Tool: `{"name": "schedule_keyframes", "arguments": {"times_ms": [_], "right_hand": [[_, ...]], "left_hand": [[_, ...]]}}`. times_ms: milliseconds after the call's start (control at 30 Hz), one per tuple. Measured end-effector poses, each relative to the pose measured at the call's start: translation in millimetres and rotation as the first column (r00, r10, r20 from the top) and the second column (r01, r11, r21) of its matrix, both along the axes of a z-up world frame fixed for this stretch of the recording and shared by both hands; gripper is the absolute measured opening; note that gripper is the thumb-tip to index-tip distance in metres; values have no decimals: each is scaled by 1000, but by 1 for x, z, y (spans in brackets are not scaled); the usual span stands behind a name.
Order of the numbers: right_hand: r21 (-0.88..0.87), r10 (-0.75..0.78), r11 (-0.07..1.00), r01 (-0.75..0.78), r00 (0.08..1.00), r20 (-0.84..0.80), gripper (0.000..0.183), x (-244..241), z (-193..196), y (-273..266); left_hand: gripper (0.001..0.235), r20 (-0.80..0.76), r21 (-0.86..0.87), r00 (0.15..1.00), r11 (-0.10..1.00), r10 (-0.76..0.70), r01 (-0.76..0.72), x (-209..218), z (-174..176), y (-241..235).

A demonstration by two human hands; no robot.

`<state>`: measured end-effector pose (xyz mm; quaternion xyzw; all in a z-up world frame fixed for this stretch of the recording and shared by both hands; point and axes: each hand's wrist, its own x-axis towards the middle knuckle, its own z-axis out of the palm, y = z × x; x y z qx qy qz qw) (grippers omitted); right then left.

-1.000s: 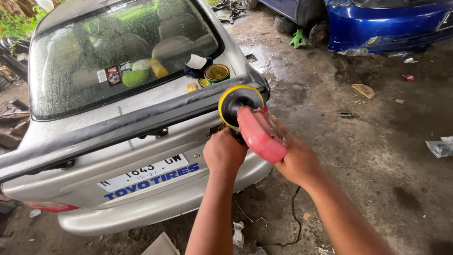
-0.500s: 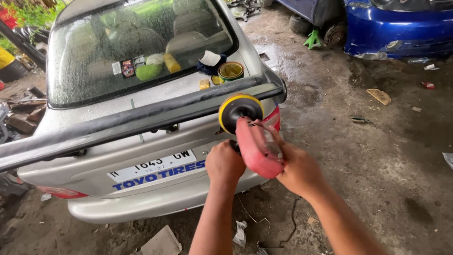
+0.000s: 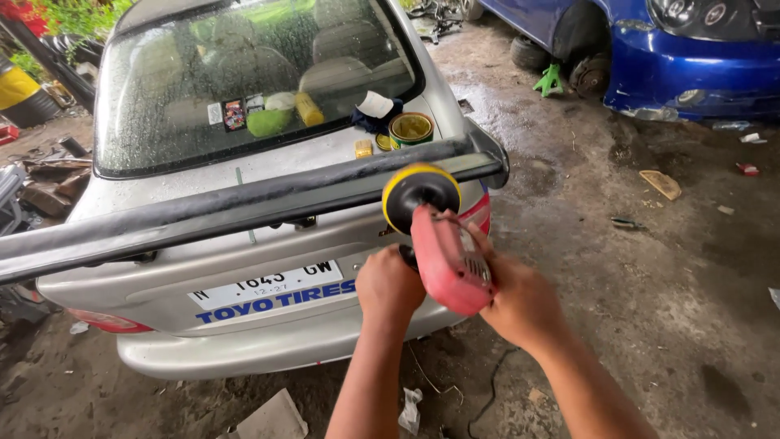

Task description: The person uses a red electric polisher with a yellow pad to polish the black rear spoiler of a silver car. They move the polisher back and forth along the spoiler's surface and then polish the trunk lid below it.

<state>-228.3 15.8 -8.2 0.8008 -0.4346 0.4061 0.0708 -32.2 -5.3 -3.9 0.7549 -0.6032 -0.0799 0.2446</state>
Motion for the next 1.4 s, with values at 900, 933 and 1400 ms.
{"name": "schedule_keyframes", "arguments": {"times_ms": [900, 933, 1400], "right_hand": [[80, 11, 997, -19, 996, 92, 91, -4, -5, -9], [80, 6, 997, -13, 996, 87, 91, 4, -1, -11], [19, -36, 999, 36, 999, -6, 62, 89, -6, 7]], "left_hand": [[26, -40, 11, 999, 999, -31, 32, -7, 31, 2], [26, -44, 10, 998, 999, -36, 37, 1, 34, 1], [30, 4, 87, 999, 995, -42, 42, 82, 30, 17]]}}
